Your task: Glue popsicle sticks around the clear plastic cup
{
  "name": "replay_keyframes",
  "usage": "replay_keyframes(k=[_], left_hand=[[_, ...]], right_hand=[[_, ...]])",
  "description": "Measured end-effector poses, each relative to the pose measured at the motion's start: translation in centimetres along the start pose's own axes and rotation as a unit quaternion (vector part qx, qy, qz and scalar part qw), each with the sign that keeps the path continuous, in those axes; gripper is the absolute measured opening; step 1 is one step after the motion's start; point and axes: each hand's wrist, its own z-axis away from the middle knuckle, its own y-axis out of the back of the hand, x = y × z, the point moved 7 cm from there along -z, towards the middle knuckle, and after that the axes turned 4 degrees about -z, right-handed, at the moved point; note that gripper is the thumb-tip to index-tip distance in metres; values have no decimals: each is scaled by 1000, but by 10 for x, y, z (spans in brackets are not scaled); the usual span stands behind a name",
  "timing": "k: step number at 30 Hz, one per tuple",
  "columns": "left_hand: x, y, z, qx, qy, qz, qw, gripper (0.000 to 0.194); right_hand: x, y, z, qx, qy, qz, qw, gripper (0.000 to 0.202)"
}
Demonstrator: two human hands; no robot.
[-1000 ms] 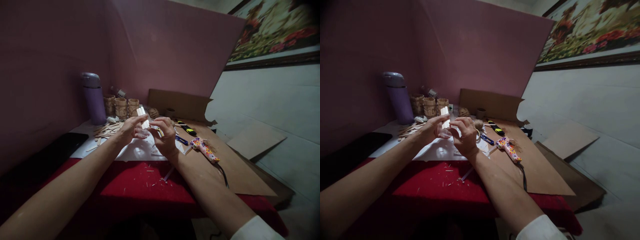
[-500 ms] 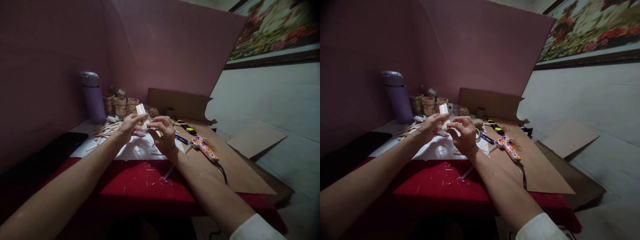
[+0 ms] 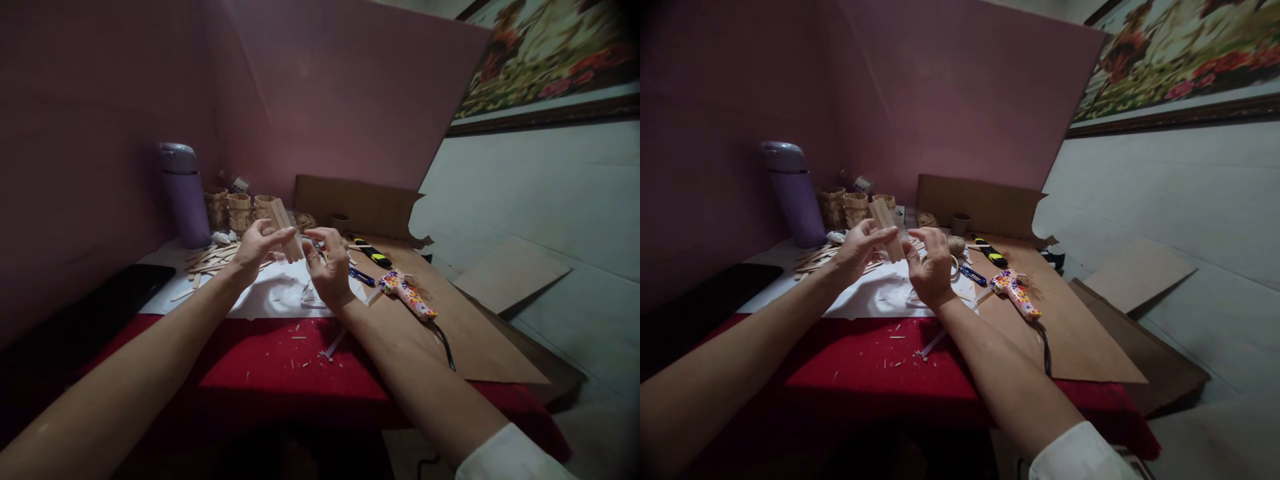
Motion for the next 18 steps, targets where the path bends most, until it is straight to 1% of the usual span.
replay_keyframes(k=[2, 4, 6, 8, 11, 15, 18], left_hand=[[0, -2, 1, -5, -5, -12, 1000, 69], [1, -6, 2, -19, -6, -12, 1000, 70], [2, -8, 3, -26, -2, -6, 1000, 70], [2, -9, 4, -27, 2, -2, 1000, 68], [3, -8, 3, -26, -8, 6, 1000, 64], [5, -6, 1, -32, -19, 42, 998, 63], [6, -3, -1, -14, -30, 53, 998, 54]], right_hand=[[20, -8, 3, -15, -81, -26, 996, 45], [40, -20, 10, -42, -168, -66, 983, 68], [52, -33, 16, -74, -229, -115, 964, 78], [55, -41, 20, -98, -252, -160, 949, 78], [51, -45, 20, -113, -257, -198, 939, 72], [47, -42, 21, -126, -292, -187, 929, 63], [44, -39, 21, -130, -320, -161, 924, 61]])
